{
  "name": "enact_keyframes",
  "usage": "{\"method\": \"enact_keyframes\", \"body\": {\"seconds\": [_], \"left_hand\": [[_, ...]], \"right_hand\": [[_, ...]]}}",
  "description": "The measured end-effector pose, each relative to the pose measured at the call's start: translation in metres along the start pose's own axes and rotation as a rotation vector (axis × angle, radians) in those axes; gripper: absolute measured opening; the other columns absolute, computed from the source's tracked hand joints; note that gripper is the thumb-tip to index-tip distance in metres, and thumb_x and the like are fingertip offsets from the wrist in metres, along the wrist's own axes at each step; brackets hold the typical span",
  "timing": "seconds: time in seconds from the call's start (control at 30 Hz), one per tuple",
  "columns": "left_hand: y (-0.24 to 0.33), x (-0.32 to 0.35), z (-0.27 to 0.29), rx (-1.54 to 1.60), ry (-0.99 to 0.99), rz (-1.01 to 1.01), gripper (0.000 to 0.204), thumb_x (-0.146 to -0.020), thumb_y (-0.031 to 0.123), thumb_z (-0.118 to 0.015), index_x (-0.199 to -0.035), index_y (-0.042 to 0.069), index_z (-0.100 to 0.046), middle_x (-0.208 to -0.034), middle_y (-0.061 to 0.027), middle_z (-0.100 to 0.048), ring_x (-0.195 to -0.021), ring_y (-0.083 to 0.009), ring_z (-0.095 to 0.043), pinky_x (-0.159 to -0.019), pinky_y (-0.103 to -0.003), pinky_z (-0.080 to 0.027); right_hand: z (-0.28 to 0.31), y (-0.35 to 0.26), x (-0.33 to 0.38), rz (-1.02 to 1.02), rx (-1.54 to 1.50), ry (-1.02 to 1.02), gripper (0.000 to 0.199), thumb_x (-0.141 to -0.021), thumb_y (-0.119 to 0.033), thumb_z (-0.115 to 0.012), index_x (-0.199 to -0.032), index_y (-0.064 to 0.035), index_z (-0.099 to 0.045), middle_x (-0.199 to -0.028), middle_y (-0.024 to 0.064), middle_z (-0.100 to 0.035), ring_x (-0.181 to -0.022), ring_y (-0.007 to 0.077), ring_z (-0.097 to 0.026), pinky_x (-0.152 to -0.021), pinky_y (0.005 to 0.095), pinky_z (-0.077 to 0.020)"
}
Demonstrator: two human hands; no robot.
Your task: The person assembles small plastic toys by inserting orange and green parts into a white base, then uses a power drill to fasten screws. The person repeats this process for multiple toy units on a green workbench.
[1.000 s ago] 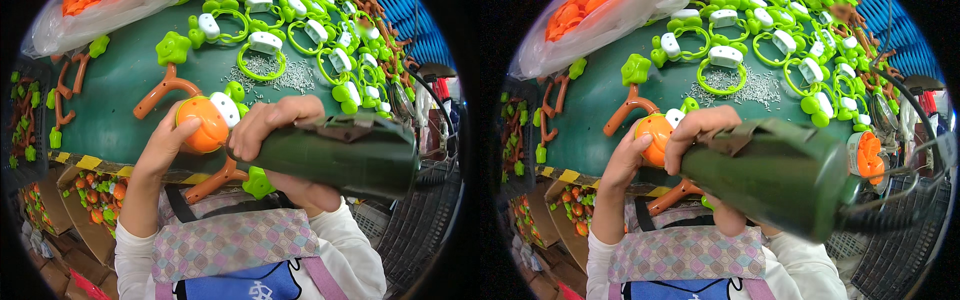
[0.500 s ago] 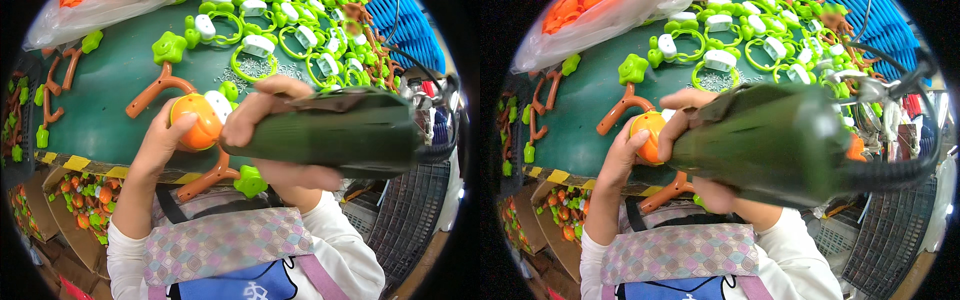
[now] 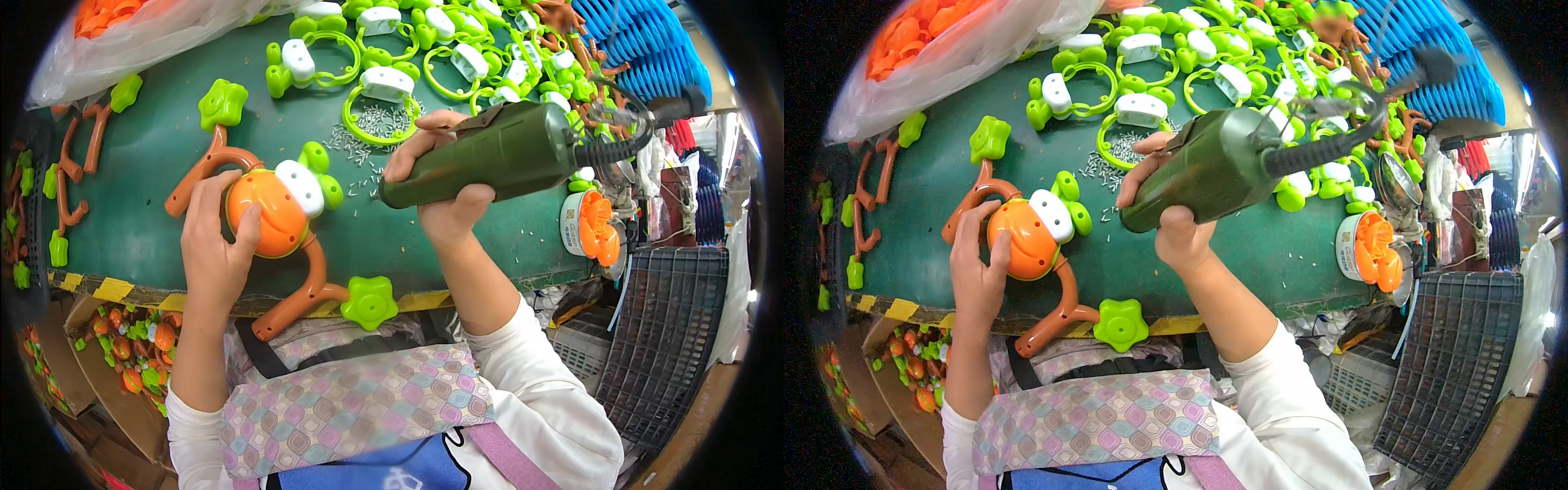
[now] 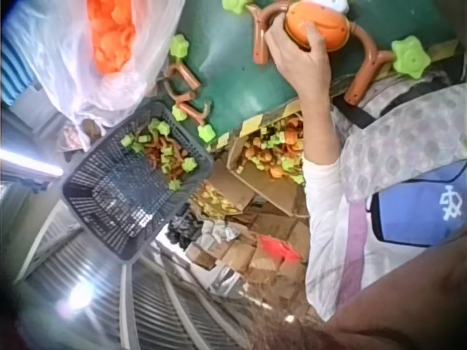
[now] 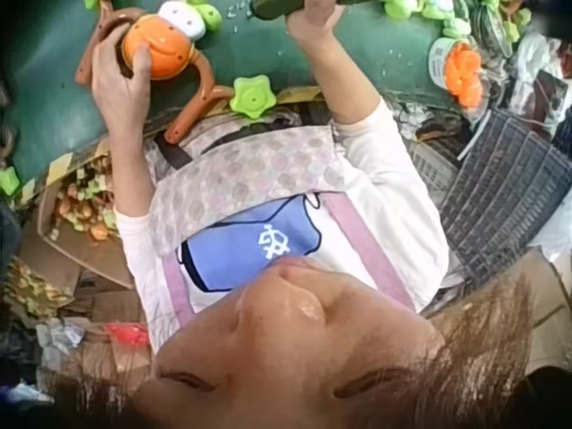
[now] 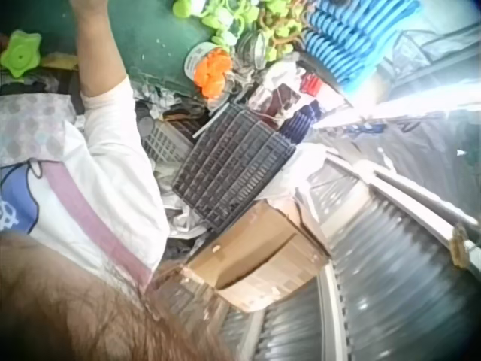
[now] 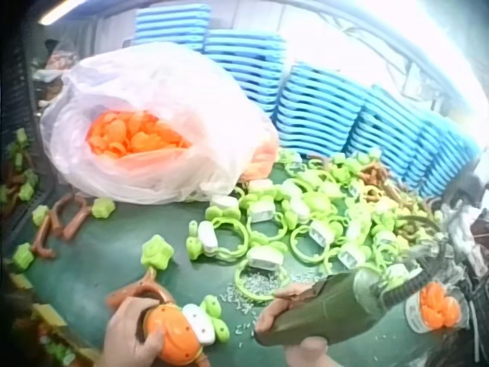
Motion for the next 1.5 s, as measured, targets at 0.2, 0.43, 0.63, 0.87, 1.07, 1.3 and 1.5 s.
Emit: {"method": "enact_keyframes", "body": {"seconds": [0.2,0.43,0.63,0.87,1.07,1.3,1.5], "left_hand": [[0.040,0.004,0.006,-0.135,0.104,-0.324,0.030,-0.080,0.005,-0.073,-0.109,0.005,-0.067,-0.108,-0.0118,-0.064,-0.105,-0.0339,-0.060,-0.097,-0.044,-0.046],[0.064,-0.011,-0.007,0.111,-0.083,-0.293,0.025,-0.074,0.011,-0.083,-0.097,0.011,-0.073,-0.093,-0.0040,-0.068,-0.101,-0.0270,-0.060,-0.098,-0.045,-0.043],[0.058,-0.008,0.007,0.013,-0.020,-0.337,0.015,-0.073,0.012,-0.083,-0.085,0.014,-0.075,-0.085,0.0004,-0.065,-0.095,-0.0246,-0.057,-0.098,-0.044,-0.041],[0.061,0.001,0.014,-0.105,0.096,-0.395,0.040,-0.067,0.019,-0.088,-0.102,0.011,-0.070,-0.099,-0.0056,-0.062,-0.100,-0.0283,-0.056,-0.104,-0.047,-0.041],[0.024,0.010,-0.016,0.046,-0.009,-0.148,0.078,-0.065,0.019,-0.090,-0.132,0.008,-0.051,-0.132,-0.0160,-0.048,-0.119,-0.0377,-0.048,-0.104,-0.049,-0.041],[0.023,0.011,-0.023,0.069,-0.023,-0.169,0.076,-0.068,0.012,-0.086,-0.133,0.005,-0.048,-0.132,-0.0182,-0.048,-0.121,-0.0391,-0.048,-0.104,-0.048,-0.041],[0.021,0.008,-0.024,0.097,-0.019,-0.147,0.074,-0.068,0.010,-0.086,-0.132,0.005,-0.049,-0.131,-0.0185,-0.048,-0.120,-0.0389,-0.048,-0.104,-0.047,-0.042]], "right_hand": [[0.006,-0.034,-0.018,0.183,-0.337,-0.009,0.110,-0.071,-0.095,-0.048,-0.126,0.0002,-0.048,-0.075,0.0103,-0.062,-0.067,0.0193,-0.062,-0.064,0.0311,-0.0531],[-0.037,-0.077,-0.029,0.278,-0.562,-0.185,0.110,-0.074,-0.098,-0.035,-0.135,-0.0074,-0.047,-0.077,0.0050,-0.058,-0.069,0.0199,-0.059,-0.065,0.0350,-0.0531],[-0.064,-0.072,-0.029,0.259,-0.593,-0.212,0.114,-0.073,-0.099,-0.036,-0.138,-0.0055,-0.046,-0.076,0.0060,-0.059,-0.066,0.0206,-0.060,-0.064,0.0349,-0.0535],[-0.075,-0.068,-0.024,0.287,-0.514,-0.249,0.119,-0.068,-0.100,-0.042,-0.134,-0.0009,-0.046,-0.075,0.0101,-0.060,-0.066,0.0222,-0.061,-0.064,0.0366,-0.0548],[-0.079,-0.045,-0.026,0.084,-0.327,-0.191,0.115,-0.067,-0.098,-0.049,-0.125,0.0012,-0.048,-0.076,0.0131,-0.063,-0.068,0.0230,-0.063,-0.065,0.0372,-0.0560],[-0.107,-0.009,-0.032,-0.075,-0.276,-0.305,0.108,-0.065,-0.098,-0.052,-0.111,-0.0001,-0.049,-0.077,0.0090,-0.062,-0.066,0.0176,-0.063,-0.062,0.0278,-0.0516],[-0.115,0.001,-0.036,-0.149,-0.314,-0.334,0.113,-0.069,-0.097,-0.050,-0.116,0.0064,-0.048,-0.080,0.0094,-0.062,-0.068,0.0156,-0.063,-0.063,0.0273,-0.0505]]}}
Point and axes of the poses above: each hand's wrist, its own x-axis away from the middle knuckle, its own z-axis out of the back of the hand, y = z × x, the point moved 9 cm from there along -x, towards the middle knuckle
